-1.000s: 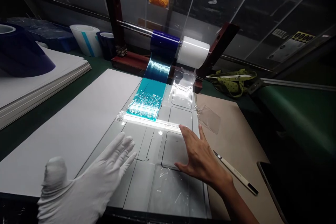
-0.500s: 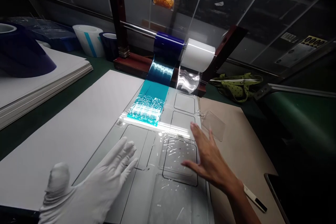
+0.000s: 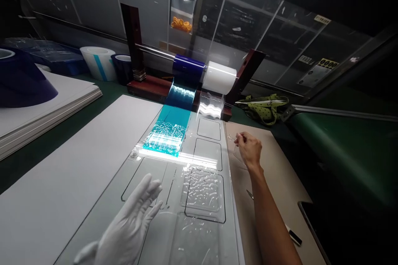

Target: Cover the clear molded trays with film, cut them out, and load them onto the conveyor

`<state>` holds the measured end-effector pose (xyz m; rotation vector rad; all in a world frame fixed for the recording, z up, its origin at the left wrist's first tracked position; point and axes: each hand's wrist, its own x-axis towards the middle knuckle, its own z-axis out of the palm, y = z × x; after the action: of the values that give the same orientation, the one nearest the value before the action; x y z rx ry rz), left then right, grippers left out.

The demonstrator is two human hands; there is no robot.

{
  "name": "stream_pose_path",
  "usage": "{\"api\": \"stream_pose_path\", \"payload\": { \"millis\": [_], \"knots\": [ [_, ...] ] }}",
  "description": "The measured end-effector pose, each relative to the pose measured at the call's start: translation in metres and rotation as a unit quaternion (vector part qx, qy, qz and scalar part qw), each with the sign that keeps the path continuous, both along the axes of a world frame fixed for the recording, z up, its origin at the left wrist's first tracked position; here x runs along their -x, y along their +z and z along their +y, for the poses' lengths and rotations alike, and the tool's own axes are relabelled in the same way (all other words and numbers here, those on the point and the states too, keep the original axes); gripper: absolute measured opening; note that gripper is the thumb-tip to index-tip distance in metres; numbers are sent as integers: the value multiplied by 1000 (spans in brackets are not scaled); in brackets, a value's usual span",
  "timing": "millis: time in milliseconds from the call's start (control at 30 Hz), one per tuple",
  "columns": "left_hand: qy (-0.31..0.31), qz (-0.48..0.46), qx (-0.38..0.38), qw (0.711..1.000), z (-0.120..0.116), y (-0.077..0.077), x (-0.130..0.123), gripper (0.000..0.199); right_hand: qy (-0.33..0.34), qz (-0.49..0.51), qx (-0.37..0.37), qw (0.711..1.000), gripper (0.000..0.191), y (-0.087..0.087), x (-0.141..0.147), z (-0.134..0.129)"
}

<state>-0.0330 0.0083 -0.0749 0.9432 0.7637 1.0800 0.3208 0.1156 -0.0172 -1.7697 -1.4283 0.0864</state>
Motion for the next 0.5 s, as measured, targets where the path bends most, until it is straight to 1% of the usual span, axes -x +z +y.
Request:
{"api": "stream_pose_path", "payload": {
  "millis": [67, 133, 167, 233, 300, 367, 400, 433, 467, 500],
  "knots": [
    [-5, 76, -41, 996, -3, 5, -16, 58, 13, 35, -22, 999, 37, 21, 7, -33],
    [-9, 164, -124, 979, -8, 14, -39, 68, 29, 100, -57, 993, 28, 41, 18, -71],
    [-8, 218, -180, 959, -11, 20, -53, 75, 42, 150, -76, 985, 23, 50, 25, -90],
    [-3, 333, -291, 897, -18, 34, -82, 87, 86, 266, -106, 954, 15, 61, 43, -127],
    [-4, 370, -349, 861, -27, 50, -106, 97, 137, 367, -109, 913, 13, 64, 62, -158],
    [-7, 370, -385, 846, -36, 64, -119, 110, 160, 448, -95, 874, 18, 58, 75, -184],
    [-8, 369, -402, 838, -41, 70, -122, 114, 153, 478, -87, 861, 21, 54, 77, -194],
    [-4, 372, -414, 831, -46, 74, -122, 116, 136, 492, -86, 856, 23, 49, 77, -203],
    [0, 381, -428, 820, -51, 77, -122, 116, 111, 486, -93, 862, 26, 45, 75, -211],
    [5, 394, -446, 804, -55, 79, -120, 115, 80, 458, -108, 879, 28, 40, 71, -218]
  ]
}}
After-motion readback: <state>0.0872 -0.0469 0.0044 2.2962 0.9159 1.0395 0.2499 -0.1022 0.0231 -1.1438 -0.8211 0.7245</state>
